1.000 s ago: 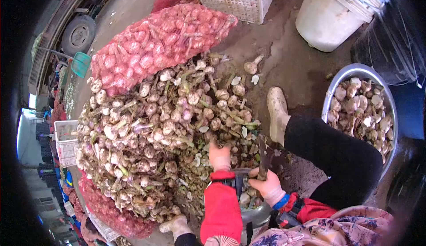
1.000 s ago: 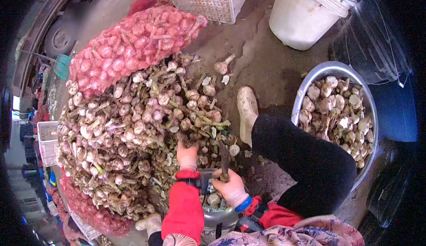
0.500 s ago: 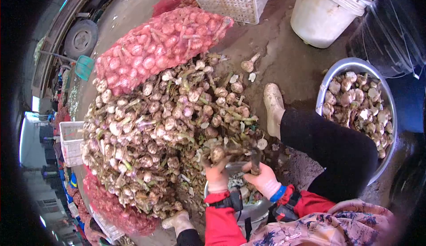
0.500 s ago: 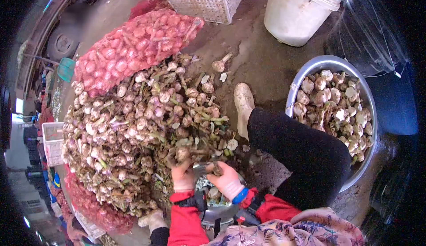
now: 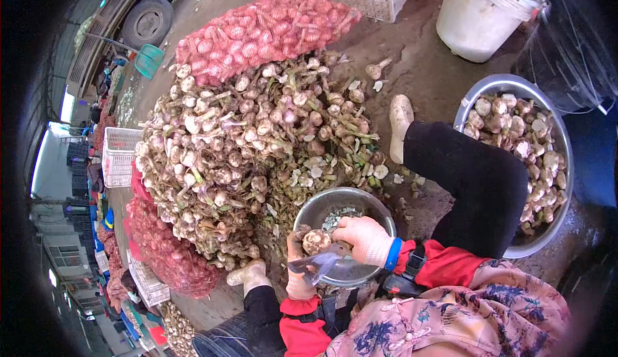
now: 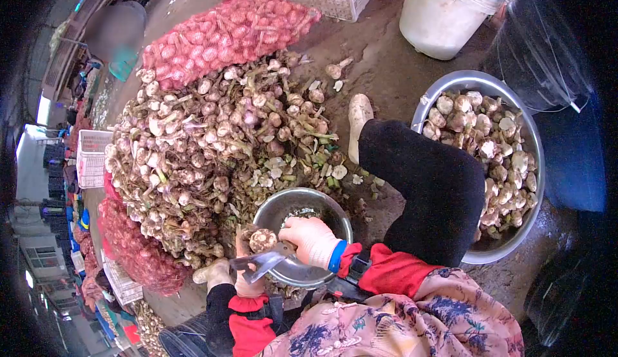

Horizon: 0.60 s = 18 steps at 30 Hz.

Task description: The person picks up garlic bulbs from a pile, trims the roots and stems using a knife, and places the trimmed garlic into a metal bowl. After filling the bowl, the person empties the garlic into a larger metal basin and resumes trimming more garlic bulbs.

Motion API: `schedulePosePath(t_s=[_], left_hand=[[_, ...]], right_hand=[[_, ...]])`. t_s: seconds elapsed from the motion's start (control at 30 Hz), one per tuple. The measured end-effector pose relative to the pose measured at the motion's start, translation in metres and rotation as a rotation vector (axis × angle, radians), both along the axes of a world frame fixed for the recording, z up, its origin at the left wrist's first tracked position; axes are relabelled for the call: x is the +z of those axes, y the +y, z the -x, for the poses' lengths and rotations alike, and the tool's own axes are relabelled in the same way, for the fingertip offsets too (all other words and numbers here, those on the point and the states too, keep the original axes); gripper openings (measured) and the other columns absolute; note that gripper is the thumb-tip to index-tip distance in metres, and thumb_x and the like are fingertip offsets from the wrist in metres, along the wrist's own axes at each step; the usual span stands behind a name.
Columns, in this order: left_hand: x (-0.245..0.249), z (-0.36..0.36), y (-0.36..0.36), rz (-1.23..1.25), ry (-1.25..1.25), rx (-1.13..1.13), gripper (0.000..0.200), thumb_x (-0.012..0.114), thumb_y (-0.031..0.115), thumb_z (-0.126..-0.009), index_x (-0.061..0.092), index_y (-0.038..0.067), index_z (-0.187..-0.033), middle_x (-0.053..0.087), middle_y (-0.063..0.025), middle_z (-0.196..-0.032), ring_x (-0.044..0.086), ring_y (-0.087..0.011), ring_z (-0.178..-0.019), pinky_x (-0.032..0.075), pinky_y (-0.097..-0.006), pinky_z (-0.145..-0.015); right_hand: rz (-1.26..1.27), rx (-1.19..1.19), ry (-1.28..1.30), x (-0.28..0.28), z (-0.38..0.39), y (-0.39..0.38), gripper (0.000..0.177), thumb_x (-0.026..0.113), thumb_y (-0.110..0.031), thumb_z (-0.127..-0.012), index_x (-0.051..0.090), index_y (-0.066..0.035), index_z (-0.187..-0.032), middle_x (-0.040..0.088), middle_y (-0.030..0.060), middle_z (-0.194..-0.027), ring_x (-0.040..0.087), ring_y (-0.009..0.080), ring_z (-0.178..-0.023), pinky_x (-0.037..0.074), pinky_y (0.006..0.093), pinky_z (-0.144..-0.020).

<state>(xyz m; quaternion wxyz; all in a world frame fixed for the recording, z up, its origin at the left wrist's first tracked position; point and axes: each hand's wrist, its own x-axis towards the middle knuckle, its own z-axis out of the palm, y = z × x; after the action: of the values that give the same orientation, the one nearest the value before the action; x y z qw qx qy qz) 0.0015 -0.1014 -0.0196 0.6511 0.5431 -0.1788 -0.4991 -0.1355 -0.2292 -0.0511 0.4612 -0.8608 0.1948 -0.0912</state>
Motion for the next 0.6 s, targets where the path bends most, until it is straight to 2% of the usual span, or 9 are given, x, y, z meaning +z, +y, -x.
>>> schedulePosePath(t_s=[0.07, 0.17, 0.23, 0.3, 0.37, 0.43, 0.5, 0.57, 0.6], left_hand=[[-0.006, 0.002, 0.009, 0.061, -0.188, -0.075, 0.053, 0.066, 0.015, -0.084, 0.037, 0.005, -0.127, 0.052, -0.0114, -0.113, 0.057, -0.0216, -0.102, 0.051, -0.0348, -0.088], [0.004, 0.006, 0.009, -0.188, -0.161, -0.100, 0.053, 0.067, 0.009, -0.082, 0.038, 0.005, -0.126, 0.053, -0.0104, -0.112, 0.058, -0.0195, -0.100, 0.051, -0.0327, -0.086], [0.001, 0.009, 0.010, -0.186, -0.116, -0.075, 0.048, 0.066, 0.002, -0.080, 0.042, 0.005, -0.121, 0.056, -0.0093, -0.106, 0.059, -0.0171, -0.094, 0.052, -0.0303, -0.081], [-0.004, 0.017, 0.012, -0.213, -0.301, -0.100, 0.040, 0.064, 0.000, -0.081, 0.046, 0.005, -0.116, 0.059, -0.0078, -0.100, 0.060, -0.0151, -0.088, 0.052, -0.0285, -0.077], [-0.006, 0.024, 0.011, -0.255, -0.195, -0.012, 0.044, 0.068, -0.003, -0.075, 0.047, 0.005, -0.112, 0.059, -0.0069, -0.097, 0.060, -0.0140, -0.085, 0.051, -0.0270, -0.075], [0.000, 0.032, 0.011, -0.358, -0.613, -0.044, 0.053, 0.073, -0.002, -0.066, 0.047, 0.006, -0.112, 0.059, -0.0064, -0.098, 0.059, -0.0142, -0.086, 0.050, -0.0267, -0.076], [0.028, 0.051, 0.009, -0.204, -0.438, 0.091, 0.064, 0.080, 0.002, -0.058, 0.047, 0.005, -0.113, 0.058, -0.0073, -0.101, 0.059, -0.0174, -0.086, 0.050, -0.0290, -0.080], [0.018, 0.044, 0.011, -0.030, -0.250, 0.322, 0.069, 0.084, 0.008, -0.058, 0.046, 0.004, -0.116, 0.057, -0.0078, -0.103, 0.058, -0.0179, -0.088, 0.051, -0.0310, -0.078], [0.015, 0.031, 0.017, -0.033, -0.172, 0.303, 0.070, 0.086, 0.016, -0.062, 0.046, 0.004, -0.118, 0.057, -0.0079, -0.102, 0.058, -0.0174, -0.088, 0.053, -0.0328, -0.075]], right_hand=[[0.007, 0.000, -0.042, 0.004, 0.004, 0.003, 0.019, 0.060, -0.009, -0.066, 0.061, -0.009, -0.085, 0.057, 0.0117, -0.088, 0.060, 0.0331, -0.084, 0.049, 0.0439, -0.069], [0.061, 0.044, 0.039, 0.006, 0.007, 0.003, 0.020, 0.061, -0.009, -0.065, 0.062, -0.009, -0.085, 0.059, 0.0121, -0.088, 0.060, 0.0331, -0.085, 0.049, 0.0437, -0.070], [0.047, 0.064, 0.062, -0.002, 0.006, 0.006, 0.019, 0.062, -0.010, -0.065, 0.062, -0.009, -0.084, 0.059, 0.0122, -0.088, 0.060, 0.0335, -0.084, 0.050, 0.0435, -0.070], [0.055, 0.047, 0.031, -0.012, 0.005, 0.009, 0.018, 0.063, -0.010, -0.065, 0.061, -0.008, -0.083, 0.058, 0.0128, -0.086, 0.060, 0.0342, -0.082, 0.049, 0.0436, -0.070], [0.064, 0.024, 0.002, -0.025, 0.006, 0.006, 0.018, 0.064, -0.010, -0.064, 0.061, -0.007, -0.082, 0.057, 0.0134, -0.084, 0.060, 0.0350, -0.080, 0.048, 0.0436, -0.069], [-0.079, -0.117, 0.285, -0.043, 0.010, -0.002, 0.021, 0.064, -0.009, -0.065, 0.062, -0.006, -0.086, 0.061, 0.0160, -0.088, 0.061, 0.0359, -0.085, 0.049, 0.0411, -0.073], [-0.409, -0.446, 0.452, -0.087, 0.023, -0.032, 0.024, 0.061, -0.006, -0.067, 0.063, -0.005, -0.091, 0.064, 0.0180, -0.092, 0.062, 0.0346, -0.090, 0.050, 0.0363, -0.078], [-0.508, -0.789, 0.239, -0.128, 0.008, -0.031, 0.025, 0.059, -0.003, -0.069, 0.064, -0.004, -0.094, 0.066, 0.0172, -0.092, 0.063, 0.0313, -0.089, 0.049, 0.0338, -0.079], [-0.502, -0.622, 0.153, -0.137, 0.002, -0.029, 0.025, 0.058, -0.006, -0.073, 0.065, -0.007, -0.097, 0.065, 0.0186, -0.099, 0.062, 0.0331, -0.092, 0.049, 0.0363, -0.080]])
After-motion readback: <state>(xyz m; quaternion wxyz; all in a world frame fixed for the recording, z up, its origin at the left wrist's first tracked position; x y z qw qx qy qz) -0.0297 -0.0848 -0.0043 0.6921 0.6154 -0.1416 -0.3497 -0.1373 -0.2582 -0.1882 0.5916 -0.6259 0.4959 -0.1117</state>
